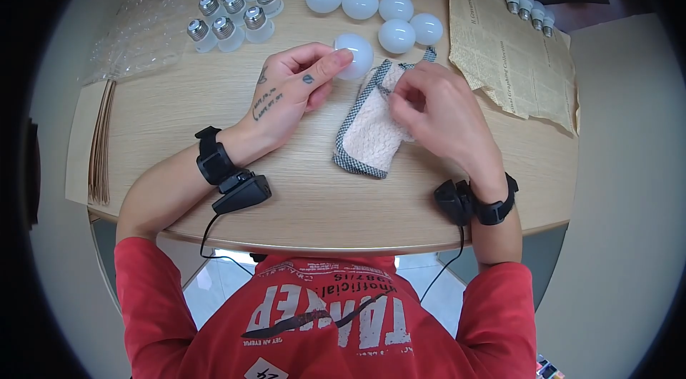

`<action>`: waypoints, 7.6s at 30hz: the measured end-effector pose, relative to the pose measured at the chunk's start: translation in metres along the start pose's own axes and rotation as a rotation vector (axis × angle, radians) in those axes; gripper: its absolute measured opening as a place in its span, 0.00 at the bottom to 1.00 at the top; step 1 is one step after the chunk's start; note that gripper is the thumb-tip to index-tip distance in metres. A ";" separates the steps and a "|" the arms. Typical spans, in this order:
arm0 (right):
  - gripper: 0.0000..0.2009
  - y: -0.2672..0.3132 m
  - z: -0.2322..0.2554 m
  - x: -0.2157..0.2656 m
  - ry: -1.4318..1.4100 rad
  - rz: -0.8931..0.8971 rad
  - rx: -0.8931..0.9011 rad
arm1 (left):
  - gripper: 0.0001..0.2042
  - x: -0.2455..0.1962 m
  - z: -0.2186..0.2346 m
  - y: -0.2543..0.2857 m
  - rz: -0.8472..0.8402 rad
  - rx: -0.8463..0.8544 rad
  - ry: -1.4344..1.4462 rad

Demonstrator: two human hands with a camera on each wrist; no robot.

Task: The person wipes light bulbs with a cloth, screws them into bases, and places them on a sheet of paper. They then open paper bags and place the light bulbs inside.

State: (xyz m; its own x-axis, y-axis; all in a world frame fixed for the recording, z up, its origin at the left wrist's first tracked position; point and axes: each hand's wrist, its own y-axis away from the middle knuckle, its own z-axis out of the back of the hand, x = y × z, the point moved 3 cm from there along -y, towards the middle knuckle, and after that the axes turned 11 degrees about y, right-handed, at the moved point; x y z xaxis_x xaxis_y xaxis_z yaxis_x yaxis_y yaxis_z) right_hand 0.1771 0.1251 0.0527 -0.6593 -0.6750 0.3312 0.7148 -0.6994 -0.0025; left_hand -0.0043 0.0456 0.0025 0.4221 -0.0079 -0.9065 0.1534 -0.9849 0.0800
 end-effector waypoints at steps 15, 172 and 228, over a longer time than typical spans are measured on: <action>0.09 -0.009 0.007 -0.038 -1.092 -0.375 -0.445 | 0.12 0.002 0.001 -0.001 -0.036 0.049 -0.008; 0.25 -0.001 -0.041 0.021 -0.703 0.131 -0.069 | 0.11 0.003 -0.009 0.010 0.047 0.264 0.061; 0.32 -0.004 -0.044 0.011 -0.485 0.144 -0.294 | 0.11 0.004 -0.003 0.003 -0.012 0.164 -0.057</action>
State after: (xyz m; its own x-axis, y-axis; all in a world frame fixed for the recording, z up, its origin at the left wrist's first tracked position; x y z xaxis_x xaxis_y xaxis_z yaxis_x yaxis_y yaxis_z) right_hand 0.1564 0.1099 0.0147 -0.3285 -0.6317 0.7021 0.6486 -0.6913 -0.3185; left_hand 0.0006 0.0435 0.0003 0.3691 -0.0013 -0.9294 0.0082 -1.0000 0.0047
